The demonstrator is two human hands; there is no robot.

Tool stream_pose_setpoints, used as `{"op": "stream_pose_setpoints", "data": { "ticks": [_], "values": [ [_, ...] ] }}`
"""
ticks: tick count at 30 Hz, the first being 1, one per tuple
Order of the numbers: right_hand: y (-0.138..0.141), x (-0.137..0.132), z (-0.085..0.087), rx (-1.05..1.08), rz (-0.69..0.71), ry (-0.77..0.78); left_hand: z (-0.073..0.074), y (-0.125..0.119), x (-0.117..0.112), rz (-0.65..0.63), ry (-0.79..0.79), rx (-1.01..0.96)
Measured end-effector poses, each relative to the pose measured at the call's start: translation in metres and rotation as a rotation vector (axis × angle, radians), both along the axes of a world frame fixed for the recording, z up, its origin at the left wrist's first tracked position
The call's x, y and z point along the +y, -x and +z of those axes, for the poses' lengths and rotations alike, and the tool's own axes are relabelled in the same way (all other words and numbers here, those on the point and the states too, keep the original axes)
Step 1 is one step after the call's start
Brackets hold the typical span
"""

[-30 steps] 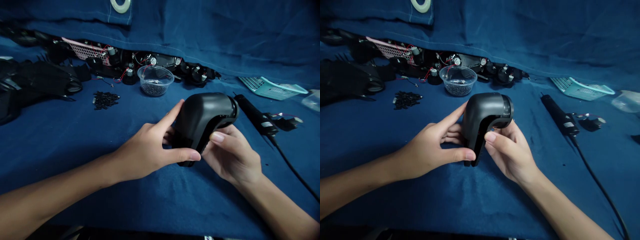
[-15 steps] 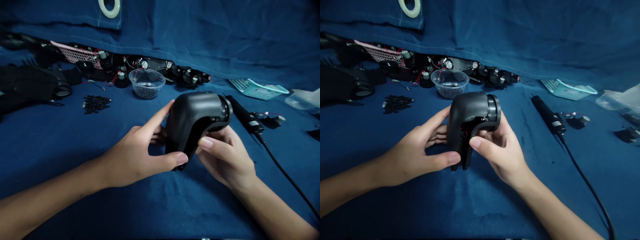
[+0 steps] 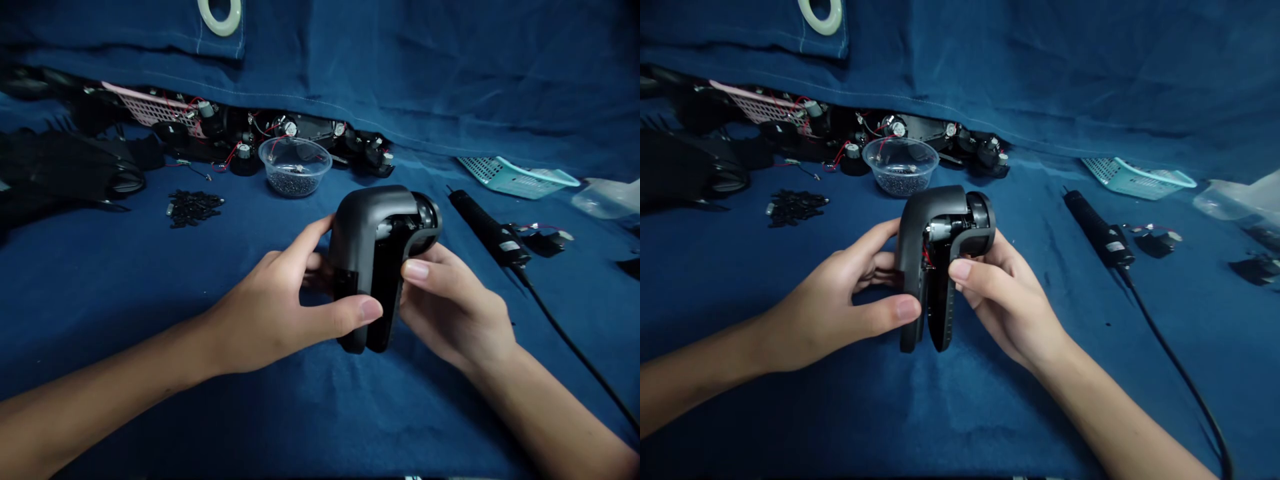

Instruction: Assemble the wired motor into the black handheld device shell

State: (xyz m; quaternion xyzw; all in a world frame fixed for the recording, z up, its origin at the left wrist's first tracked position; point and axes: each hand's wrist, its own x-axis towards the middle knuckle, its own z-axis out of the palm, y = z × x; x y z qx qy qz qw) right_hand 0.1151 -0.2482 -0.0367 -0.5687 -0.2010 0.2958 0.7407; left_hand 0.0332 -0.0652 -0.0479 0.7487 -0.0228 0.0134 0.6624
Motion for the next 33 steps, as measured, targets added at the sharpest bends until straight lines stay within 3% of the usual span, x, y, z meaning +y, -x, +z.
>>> {"op": "stream_pose_setpoints", "data": {
  "ticks": [5, 15, 33],
  "values": [
    [0.0018, 0.0005, 0.0001, 0.035, -0.026, -0.024, 0.0036, -0.0007, 0.0, -0.007, -0.021, 0.055],
    [-0.0006, 0.0049, -0.0057, 0.047, -0.051, -0.021, 0.0077, -0.0048, 0.0002, -0.047, 0.087, 0.133],
    [-0.0009, 0.0054, -0.009, -0.057, -0.113, -0.005, -0.0011, -0.0089, 0.0027, -0.123, 0.099, 0.128]
  ]
}}
